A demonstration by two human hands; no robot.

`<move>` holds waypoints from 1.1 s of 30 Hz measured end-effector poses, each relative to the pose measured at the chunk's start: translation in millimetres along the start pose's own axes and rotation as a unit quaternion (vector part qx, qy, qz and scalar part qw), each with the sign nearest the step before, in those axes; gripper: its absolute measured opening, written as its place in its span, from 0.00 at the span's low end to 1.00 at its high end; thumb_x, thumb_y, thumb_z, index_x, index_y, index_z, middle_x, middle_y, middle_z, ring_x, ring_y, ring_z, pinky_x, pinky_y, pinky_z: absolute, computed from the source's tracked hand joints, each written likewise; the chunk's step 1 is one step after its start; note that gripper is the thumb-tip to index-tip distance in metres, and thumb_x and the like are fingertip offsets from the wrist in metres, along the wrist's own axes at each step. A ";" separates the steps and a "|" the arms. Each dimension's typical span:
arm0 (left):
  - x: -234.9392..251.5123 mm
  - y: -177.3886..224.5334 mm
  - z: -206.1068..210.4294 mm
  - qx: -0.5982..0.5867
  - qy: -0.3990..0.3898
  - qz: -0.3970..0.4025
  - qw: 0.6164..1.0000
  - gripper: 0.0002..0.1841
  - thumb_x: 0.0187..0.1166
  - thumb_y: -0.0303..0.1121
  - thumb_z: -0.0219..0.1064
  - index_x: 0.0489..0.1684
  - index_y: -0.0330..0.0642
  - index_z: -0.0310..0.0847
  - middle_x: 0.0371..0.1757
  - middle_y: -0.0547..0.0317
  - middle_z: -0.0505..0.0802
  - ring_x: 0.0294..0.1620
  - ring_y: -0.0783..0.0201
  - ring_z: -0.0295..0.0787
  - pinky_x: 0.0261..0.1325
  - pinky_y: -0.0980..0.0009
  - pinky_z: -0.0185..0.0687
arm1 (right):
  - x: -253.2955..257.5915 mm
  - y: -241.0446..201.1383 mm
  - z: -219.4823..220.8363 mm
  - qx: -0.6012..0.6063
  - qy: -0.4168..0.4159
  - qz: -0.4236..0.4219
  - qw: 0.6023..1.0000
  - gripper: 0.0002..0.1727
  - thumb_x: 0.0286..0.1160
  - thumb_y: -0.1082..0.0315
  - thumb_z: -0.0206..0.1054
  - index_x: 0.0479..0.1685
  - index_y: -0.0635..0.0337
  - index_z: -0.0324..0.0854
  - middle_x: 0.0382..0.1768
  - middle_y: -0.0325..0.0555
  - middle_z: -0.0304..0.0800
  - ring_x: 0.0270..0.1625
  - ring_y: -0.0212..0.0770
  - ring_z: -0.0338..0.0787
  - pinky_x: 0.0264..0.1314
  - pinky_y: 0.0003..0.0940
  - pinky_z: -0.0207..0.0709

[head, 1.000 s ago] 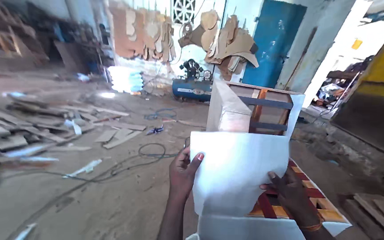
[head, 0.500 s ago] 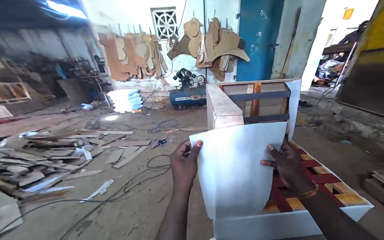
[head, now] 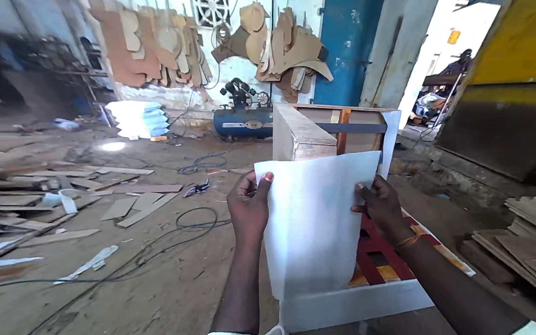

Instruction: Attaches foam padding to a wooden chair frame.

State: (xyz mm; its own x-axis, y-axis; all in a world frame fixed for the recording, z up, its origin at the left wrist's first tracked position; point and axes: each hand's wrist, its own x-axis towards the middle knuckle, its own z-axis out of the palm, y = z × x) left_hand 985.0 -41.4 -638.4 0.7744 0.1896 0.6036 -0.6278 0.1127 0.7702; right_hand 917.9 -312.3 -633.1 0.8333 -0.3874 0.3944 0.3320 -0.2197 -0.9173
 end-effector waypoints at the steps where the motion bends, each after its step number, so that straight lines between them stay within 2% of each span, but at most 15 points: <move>1: -0.5 -2.6 1.2 0.021 0.019 0.027 0.999 0.11 0.81 0.40 0.72 0.53 0.48 0.87 0.38 0.64 0.91 0.32 0.71 0.88 0.35 0.75 0.86 | 0.5 1.4 0.1 -0.001 -0.001 -0.003 1.000 0.13 0.86 0.62 0.65 0.62 0.54 0.79 0.49 0.46 0.92 0.42 0.44 0.95 0.36 0.41 0.92; 2: -2.3 -5.1 1.8 0.059 0.045 0.069 0.995 0.15 0.81 0.42 0.72 0.58 0.47 0.85 0.46 0.62 0.90 0.41 0.70 0.88 0.43 0.73 0.86 | 0.4 2.3 -0.1 -0.004 -0.001 -0.007 1.000 0.13 0.86 0.62 0.66 0.62 0.54 0.79 0.48 0.46 0.92 0.41 0.44 0.95 0.35 0.41 0.92; 3: -5.4 -7.2 1.5 0.109 0.070 0.125 0.984 0.21 0.82 0.45 0.71 0.67 0.43 0.80 0.60 0.58 0.88 0.58 0.66 0.85 0.58 0.68 0.84 | -0.5 2.5 -0.4 -0.009 0.000 -0.011 1.000 0.13 0.86 0.61 0.66 0.62 0.54 0.80 0.47 0.47 0.93 0.40 0.44 0.95 0.34 0.41 0.92; 5: -13.6 -7.8 4.2 0.228 0.125 0.264 0.929 0.33 0.82 0.49 0.68 0.80 0.38 0.68 0.82 0.43 0.75 0.85 0.50 0.67 0.84 0.52 0.65 | -3.2 3.1 -1.3 -0.015 0.001 -0.021 1.000 0.12 0.86 0.62 0.66 0.61 0.54 0.80 0.46 0.47 0.92 0.39 0.44 0.95 0.33 0.40 0.91; 7: -27.4 -7.2 14.7 0.312 0.124 0.353 0.873 0.37 0.82 0.52 0.65 0.87 0.45 0.59 0.91 0.42 0.62 0.94 0.44 0.49 0.91 0.43 0.48 | -5.9 3.2 -1.5 -0.020 0.016 -0.045 0.999 0.12 0.86 0.64 0.65 0.63 0.55 0.78 0.46 0.48 0.91 0.38 0.44 0.94 0.32 0.41 0.91; 9: -45.2 -14.3 31.3 0.360 0.080 0.392 0.843 0.37 0.83 0.54 0.61 0.90 0.51 0.55 0.94 0.49 0.58 0.96 0.49 0.45 0.93 0.43 0.40 | -12.3 11.8 -5.8 -0.036 0.053 -0.106 0.992 0.19 0.85 0.64 0.66 0.71 0.52 0.74 0.54 0.45 0.87 0.43 0.42 0.93 0.36 0.41 0.92; 10: -53.5 -22.7 38.2 0.380 0.048 0.401 0.832 0.38 0.85 0.55 0.58 0.93 0.51 0.52 0.96 0.52 0.55 0.97 0.53 0.41 0.95 0.44 0.35 | -17.7 20.5 -10.8 -0.049 0.071 -0.149 0.985 0.24 0.84 0.62 0.67 0.76 0.51 0.71 0.62 0.44 0.84 0.51 0.41 0.92 0.43 0.41 0.92; 13: -71.8 -52.3 43.5 0.461 -0.048 0.391 0.795 0.40 0.89 0.55 0.48 0.97 0.43 0.44 0.98 0.51 0.48 0.99 0.55 0.32 0.96 0.43 0.24 | -52.4 63.8 -30.3 -0.085 0.136 -0.212 0.964 0.33 0.81 0.53 0.68 0.82 0.55 0.63 0.78 0.46 0.74 0.72 0.43 0.83 0.64 0.43 0.88; 16: -65.8 -60.9 36.2 0.564 -0.089 0.363 0.736 0.39 0.91 0.57 0.41 0.98 0.45 0.40 0.99 0.53 0.46 0.99 0.57 0.30 0.96 0.41 0.19 | -110.3 126.7 -47.7 -0.095 0.172 -0.117 0.974 0.37 0.79 0.49 0.68 0.82 0.57 0.63 0.79 0.48 0.74 0.74 0.43 0.82 0.65 0.42 0.87; 19: -41.5 -45.5 45.5 0.600 -0.072 0.404 0.686 0.40 0.91 0.59 0.41 0.98 0.45 0.39 0.98 0.49 0.46 0.99 0.52 0.31 0.94 0.39 0.19 | -156.2 193.9 -54.6 -0.065 0.215 0.002 0.974 0.38 0.77 0.48 0.66 0.80 0.63 0.64 0.72 0.52 0.80 0.69 0.43 0.84 0.60 0.39 0.87; 22: -26.4 -28.2 56.8 0.607 -0.089 0.423 0.667 0.42 0.91 0.60 0.38 0.98 0.41 0.34 0.97 0.40 0.41 0.98 0.43 0.26 0.92 0.34 0.18 | -183.4 226.4 -48.6 -0.016 0.233 0.082 0.969 0.34 0.77 0.56 0.64 0.79 0.67 0.63 0.68 0.56 0.82 0.60 0.43 0.89 0.50 0.39 0.88; 24: -27.3 -31.7 59.0 0.615 -0.102 0.441 0.646 0.43 0.91 0.59 0.38 0.97 0.38 0.31 0.97 0.37 0.40 0.98 0.43 0.26 0.93 0.38 0.19 | -191.4 226.5 -40.9 0.016 0.215 0.140 0.966 0.33 0.80 0.56 0.63 0.80 0.62 0.63 0.68 0.52 0.83 0.61 0.45 0.89 0.51 0.44 0.90; 26: -45.6 -50.9 56.7 0.615 -0.148 0.469 0.616 0.41 0.92 0.56 0.41 0.97 0.40 0.34 0.97 0.40 0.43 0.98 0.45 0.29 0.95 0.43 0.22 | -193.3 214.7 -34.9 0.034 0.183 0.166 0.968 0.29 0.82 0.55 0.62 0.80 0.56 0.65 0.66 0.47 0.84 0.61 0.45 0.90 0.52 0.46 0.91; 30: -117.0 -137.5 30.0 0.542 -0.319 0.514 0.584 0.31 0.90 0.47 0.54 0.92 0.49 0.61 0.93 0.63 0.65 0.95 0.62 0.48 0.96 0.52 0.29 | -188.7 207.9 -33.3 0.042 0.137 0.150 0.978 0.25 0.85 0.52 0.60 0.77 0.48 0.71 0.65 0.40 0.85 0.62 0.43 0.89 0.52 0.45 0.91; 33: -159.6 -194.4 8.9 0.481 -0.449 0.495 0.568 0.29 0.84 0.31 0.60 0.88 0.49 0.68 0.91 0.67 0.70 0.92 0.63 0.59 0.95 0.60 0.45 | -195.1 214.8 -33.0 0.029 0.136 0.159 0.977 0.25 0.85 0.48 0.59 0.76 0.47 0.73 0.64 0.39 0.86 0.60 0.41 0.90 0.50 0.42 0.91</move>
State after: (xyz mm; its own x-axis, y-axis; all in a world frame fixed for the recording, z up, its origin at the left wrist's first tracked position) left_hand 984.1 -102.2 -882.6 0.0780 -0.9264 0.3684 -0.7922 -0.2819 -0.5413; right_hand 812.1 -313.5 -905.3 0.7528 -0.6532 0.0815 0.1064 -0.0015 -0.9943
